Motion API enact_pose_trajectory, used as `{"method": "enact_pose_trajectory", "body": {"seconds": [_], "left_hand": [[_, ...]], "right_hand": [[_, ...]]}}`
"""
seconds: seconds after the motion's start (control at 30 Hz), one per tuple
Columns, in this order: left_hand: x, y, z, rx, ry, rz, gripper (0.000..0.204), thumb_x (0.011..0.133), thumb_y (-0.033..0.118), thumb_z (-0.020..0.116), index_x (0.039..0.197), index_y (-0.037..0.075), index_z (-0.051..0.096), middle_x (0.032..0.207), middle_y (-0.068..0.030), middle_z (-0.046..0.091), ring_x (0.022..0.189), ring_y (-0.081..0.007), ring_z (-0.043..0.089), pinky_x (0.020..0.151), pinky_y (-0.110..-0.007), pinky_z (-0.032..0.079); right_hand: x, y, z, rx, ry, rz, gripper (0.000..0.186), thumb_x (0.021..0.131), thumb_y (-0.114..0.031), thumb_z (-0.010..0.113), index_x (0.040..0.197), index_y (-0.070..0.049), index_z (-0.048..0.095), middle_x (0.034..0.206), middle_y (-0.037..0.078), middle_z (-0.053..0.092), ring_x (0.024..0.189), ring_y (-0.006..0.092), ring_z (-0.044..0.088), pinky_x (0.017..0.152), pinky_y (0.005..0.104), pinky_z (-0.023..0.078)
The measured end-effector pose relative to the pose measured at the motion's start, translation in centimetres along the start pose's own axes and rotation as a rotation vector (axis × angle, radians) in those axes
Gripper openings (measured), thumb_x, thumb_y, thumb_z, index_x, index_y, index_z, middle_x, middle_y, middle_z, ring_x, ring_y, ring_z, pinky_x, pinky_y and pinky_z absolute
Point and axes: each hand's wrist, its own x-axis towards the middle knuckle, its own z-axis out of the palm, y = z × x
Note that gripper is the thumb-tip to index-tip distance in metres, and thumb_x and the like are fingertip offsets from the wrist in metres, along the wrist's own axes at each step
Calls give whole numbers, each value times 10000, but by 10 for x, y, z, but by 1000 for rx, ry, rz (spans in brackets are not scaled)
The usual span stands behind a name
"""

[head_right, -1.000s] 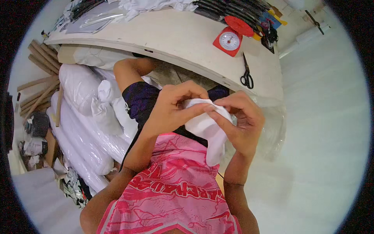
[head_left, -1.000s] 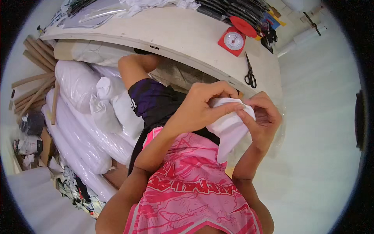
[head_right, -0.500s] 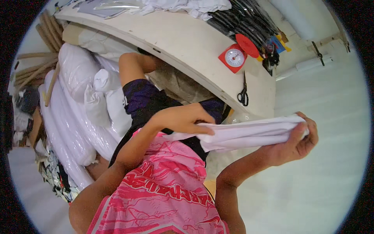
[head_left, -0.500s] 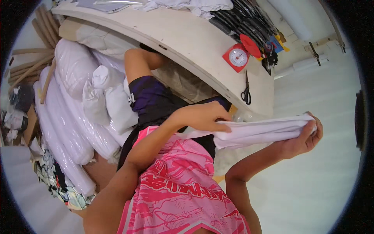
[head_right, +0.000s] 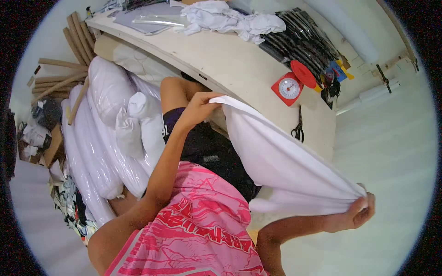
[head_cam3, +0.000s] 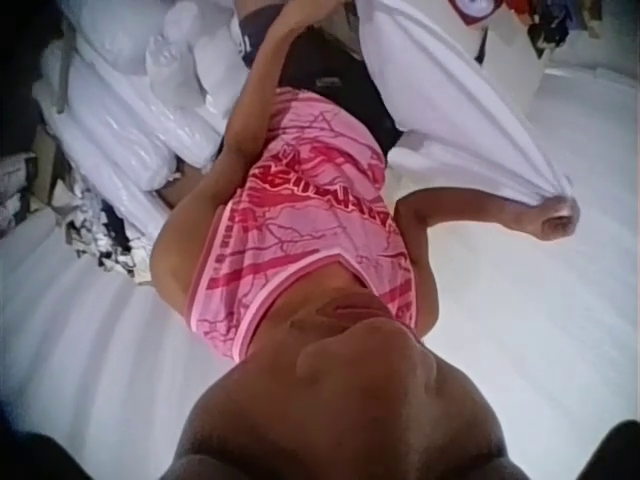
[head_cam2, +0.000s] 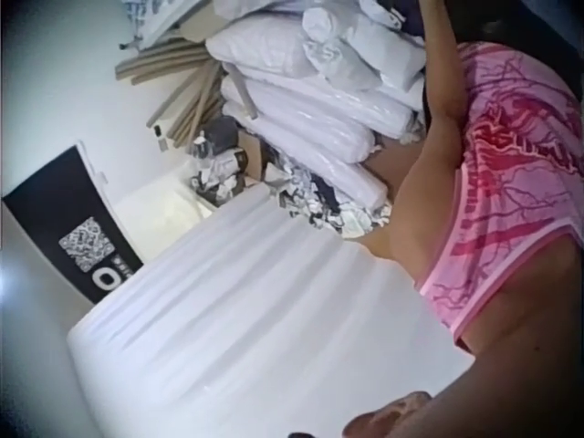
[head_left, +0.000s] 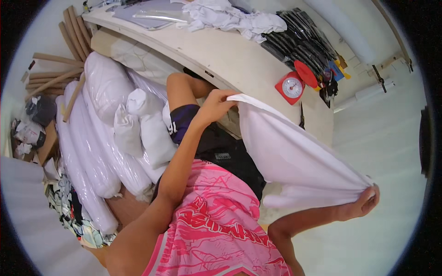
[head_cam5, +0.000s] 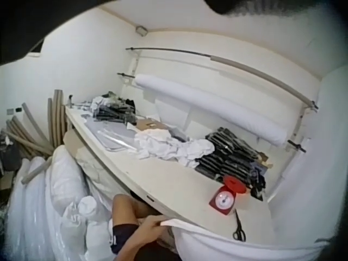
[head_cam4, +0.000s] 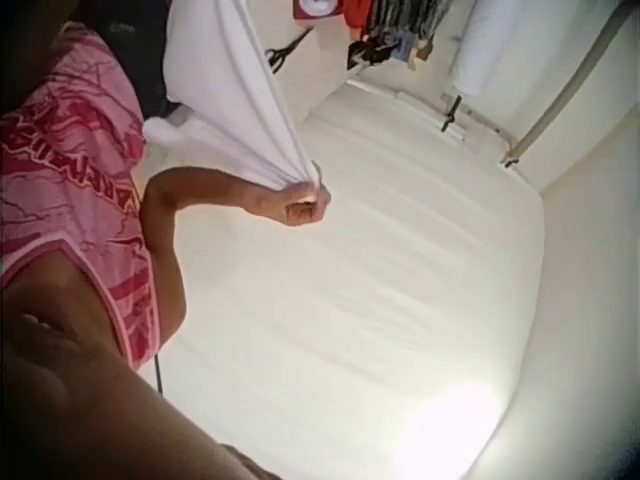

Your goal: Cutting small pieces of white fabric using large scissors at a workbench.

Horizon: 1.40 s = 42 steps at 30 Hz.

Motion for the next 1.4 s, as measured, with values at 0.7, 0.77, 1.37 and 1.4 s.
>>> {"method": "enact_pose_trajectory", "body": {"seconds": [0.7, 0.77, 1.37, 1.4], "left_hand": [[-43, 138, 74, 102, 151, 228, 77, 873, 47, 580, 884, -24, 606, 665, -7, 568, 582, -34, 494, 513, -188, 390], [-46, 144, 84, 78, 133, 205, 59, 845, 34, 614, 868, -20, 621, 648, -23, 571, 567, -45, 492, 509, -193, 392], [-40, 118, 102, -75, -20, 166, 95, 820, 40, 666, 880, -31, 647, 728, -39, 646, 633, -51, 535, 576, -186, 420], [-38, 116, 103, -78, 6, 169, 96, 820, 43, 669, 882, -28, 649, 724, -40, 646, 636, -48, 535, 576, -185, 419]], "right_hand": [[-75, -5, 65, 172, -793, 482, 432, 663, -6, 747, 1064, 41, 590, 962, 88, 599, 862, 159, 586, 740, 267, 471], [-77, -5, 73, 281, -739, 569, 508, 619, 15, 793, 1088, 5, 599, 967, 61, 579, 871, 130, 576, 714, 237, 472], [-70, 34, 46, 420, -686, 686, 161, 801, 70, 629, 958, 39, 607, 938, 101, 608, 820, 138, 596, 740, 255, 488], [-71, 36, 44, 431, -689, 678, 161, 801, 70, 629, 958, 39, 607, 938, 101, 608, 820, 138, 596, 740, 255, 488]]}}
